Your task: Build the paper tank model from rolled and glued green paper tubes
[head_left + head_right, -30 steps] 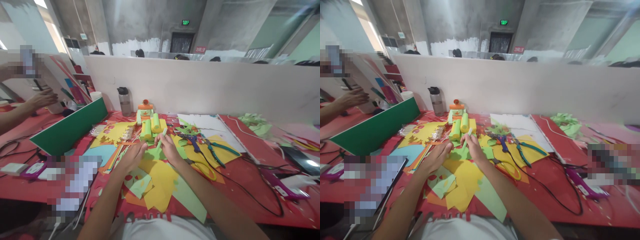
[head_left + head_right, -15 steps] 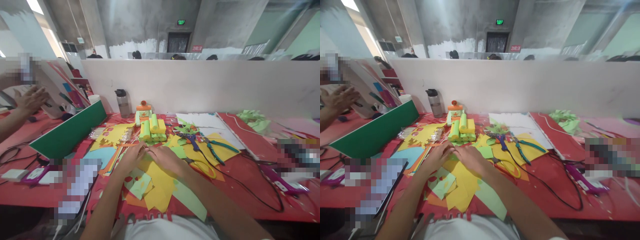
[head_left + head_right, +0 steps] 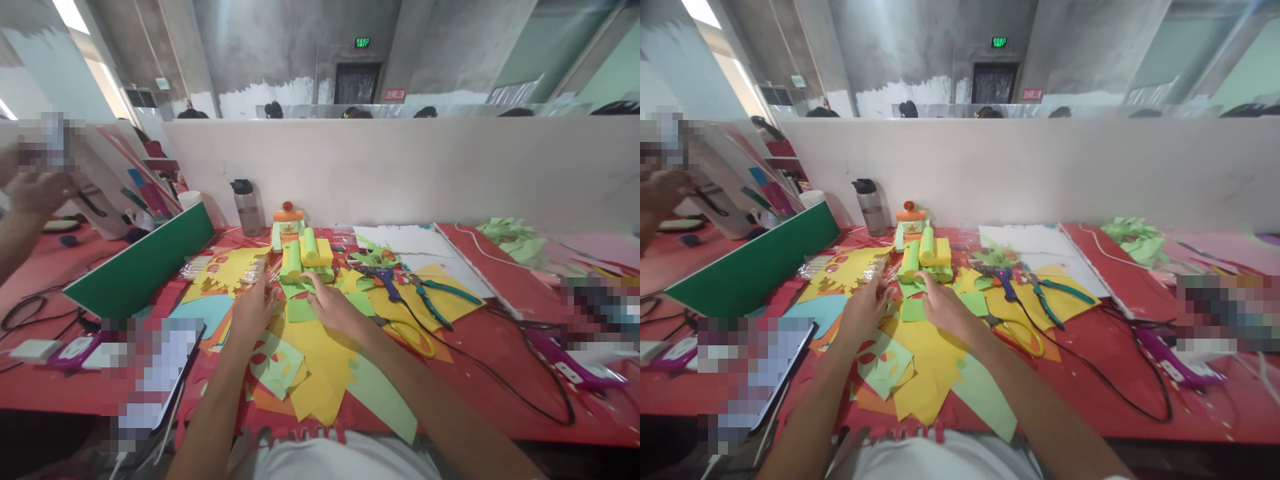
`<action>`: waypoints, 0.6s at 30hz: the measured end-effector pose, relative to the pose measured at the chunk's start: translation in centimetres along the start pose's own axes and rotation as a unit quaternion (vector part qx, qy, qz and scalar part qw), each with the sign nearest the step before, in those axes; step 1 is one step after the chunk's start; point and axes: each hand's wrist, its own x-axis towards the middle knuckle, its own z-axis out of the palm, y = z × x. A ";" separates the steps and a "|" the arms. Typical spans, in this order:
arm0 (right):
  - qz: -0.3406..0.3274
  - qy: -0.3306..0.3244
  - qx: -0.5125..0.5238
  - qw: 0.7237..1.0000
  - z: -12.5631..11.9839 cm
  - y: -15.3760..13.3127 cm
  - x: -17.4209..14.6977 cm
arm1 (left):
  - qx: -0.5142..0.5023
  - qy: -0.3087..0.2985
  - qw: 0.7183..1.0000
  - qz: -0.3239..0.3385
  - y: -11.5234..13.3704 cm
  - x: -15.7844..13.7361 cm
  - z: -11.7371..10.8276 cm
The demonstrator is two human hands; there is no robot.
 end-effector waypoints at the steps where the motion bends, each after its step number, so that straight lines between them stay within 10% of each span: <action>1: -0.008 0.002 0.028 1.000 -0.1 0.1 0.0 | 0.029 -0.002 1.000 0.001 -0.2 0.0 0.1; 6: 0.023 0.017 0.202 0.979 -0.6 0.3 0.8 | 0.072 -0.005 0.996 0.054 -0.5 -0.3 0.1; 12: 0.095 0.015 0.468 0.879 0.5 1.1 1.6 | -0.006 -0.168 0.975 0.143 0.4 -1.4 -0.8; 18: 0.121 0.039 0.494 0.860 2.0 1.2 1.6 | -0.034 -0.175 0.974 0.136 -0.1 -1.8 -1.1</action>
